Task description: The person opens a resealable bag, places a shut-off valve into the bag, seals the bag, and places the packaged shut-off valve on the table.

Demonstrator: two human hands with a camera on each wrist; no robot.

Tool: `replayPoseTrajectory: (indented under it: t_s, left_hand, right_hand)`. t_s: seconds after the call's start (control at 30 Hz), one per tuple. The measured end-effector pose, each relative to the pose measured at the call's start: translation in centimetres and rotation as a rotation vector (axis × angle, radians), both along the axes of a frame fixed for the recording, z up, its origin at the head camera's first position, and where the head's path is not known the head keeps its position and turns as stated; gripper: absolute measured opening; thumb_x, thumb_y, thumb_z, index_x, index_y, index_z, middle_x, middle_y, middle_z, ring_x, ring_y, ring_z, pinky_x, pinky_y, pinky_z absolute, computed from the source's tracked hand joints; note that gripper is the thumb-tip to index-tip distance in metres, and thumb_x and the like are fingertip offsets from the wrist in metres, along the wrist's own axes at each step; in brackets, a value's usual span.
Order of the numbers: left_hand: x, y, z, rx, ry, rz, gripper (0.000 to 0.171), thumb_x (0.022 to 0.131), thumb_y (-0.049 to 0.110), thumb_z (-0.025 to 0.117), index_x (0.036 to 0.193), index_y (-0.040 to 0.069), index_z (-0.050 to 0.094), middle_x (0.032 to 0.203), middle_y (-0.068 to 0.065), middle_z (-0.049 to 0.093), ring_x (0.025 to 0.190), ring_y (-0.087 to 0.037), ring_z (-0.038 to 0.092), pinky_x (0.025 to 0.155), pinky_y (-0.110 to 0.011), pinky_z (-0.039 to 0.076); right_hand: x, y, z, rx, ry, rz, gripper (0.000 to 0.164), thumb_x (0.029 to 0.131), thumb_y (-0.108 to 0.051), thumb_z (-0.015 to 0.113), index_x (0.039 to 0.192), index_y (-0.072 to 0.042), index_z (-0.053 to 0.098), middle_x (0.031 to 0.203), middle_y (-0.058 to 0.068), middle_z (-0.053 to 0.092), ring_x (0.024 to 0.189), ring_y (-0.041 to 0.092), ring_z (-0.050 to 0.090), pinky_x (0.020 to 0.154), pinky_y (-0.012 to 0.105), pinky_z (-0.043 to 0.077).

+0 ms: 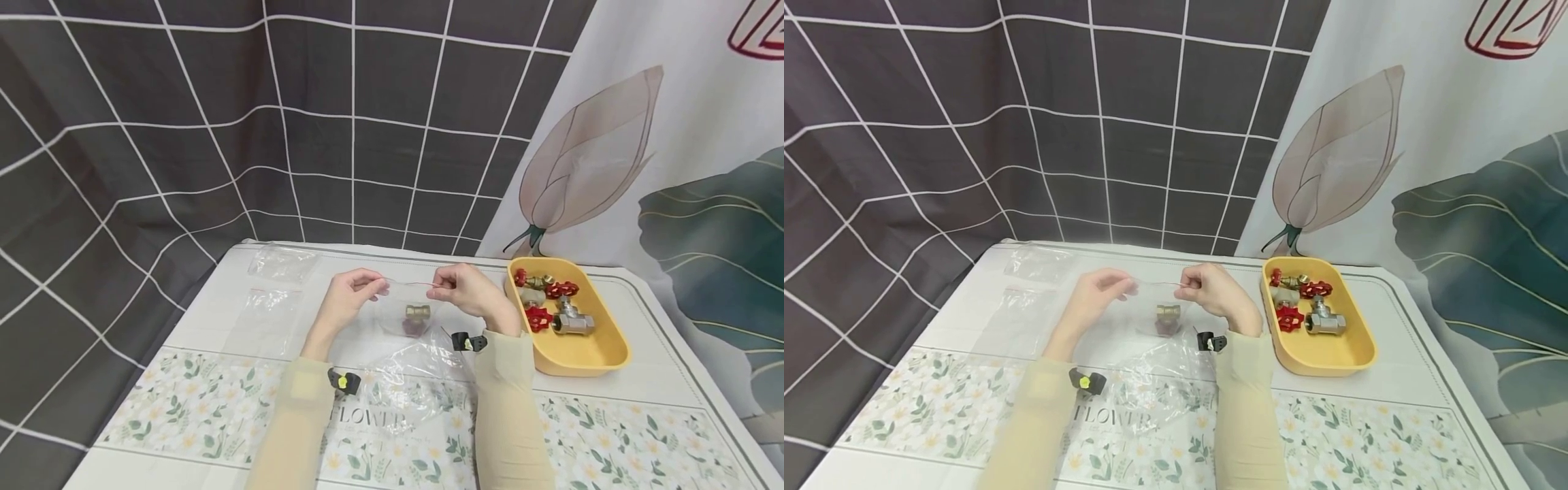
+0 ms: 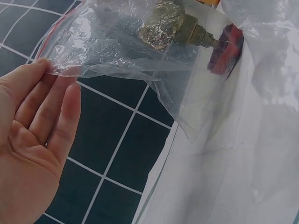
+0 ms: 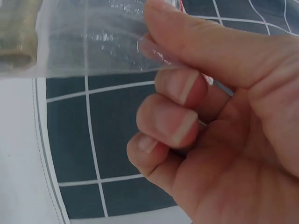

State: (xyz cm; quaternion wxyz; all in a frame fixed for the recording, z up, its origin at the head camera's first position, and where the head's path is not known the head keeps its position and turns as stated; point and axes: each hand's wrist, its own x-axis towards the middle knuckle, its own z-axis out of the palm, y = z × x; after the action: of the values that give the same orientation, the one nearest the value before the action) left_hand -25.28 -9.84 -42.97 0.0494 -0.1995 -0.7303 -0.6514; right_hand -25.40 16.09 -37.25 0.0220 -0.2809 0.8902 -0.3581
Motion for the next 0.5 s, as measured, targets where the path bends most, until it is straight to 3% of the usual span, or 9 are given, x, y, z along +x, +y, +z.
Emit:
replayPoseTrajectory:
  t_s: [0.2, 0.5]
  left_hand:
    - [-0.07, -0.02, -0.10, 0.009, -0.006, 0.011, 0.017, 0.093, 0.011, 0.068, 0.101, -0.004, 0.069, 0.093, -0.013, 0.073, 0.083, -0.021, 0.070, 0.073, -0.036, 0.058]
    - [-0.11, -0.17, -0.20, 0.004, -0.027, 0.033, 0.017, 0.093, 0.012, 0.068, 0.102, -0.003, 0.069, 0.094, -0.013, 0.073, 0.084, -0.022, 0.070, 0.072, -0.035, 0.059]
  right_hand:
    - [-0.10, -0.15, -0.14, -0.006, 0.009, -0.017, 0.024, 0.086, -0.010, 0.075, 0.068, -0.014, 0.059, 0.058, -0.007, 0.047, 0.056, 0.013, 0.043, 0.052, 0.028, 0.034]
    - [-0.16, 0.16, -0.19, -0.030, -0.067, -0.013, 0.016, 0.085, -0.013, 0.077, 0.075, -0.011, 0.064, 0.058, -0.006, 0.049, 0.054, 0.011, 0.044, 0.050, 0.024, 0.035]
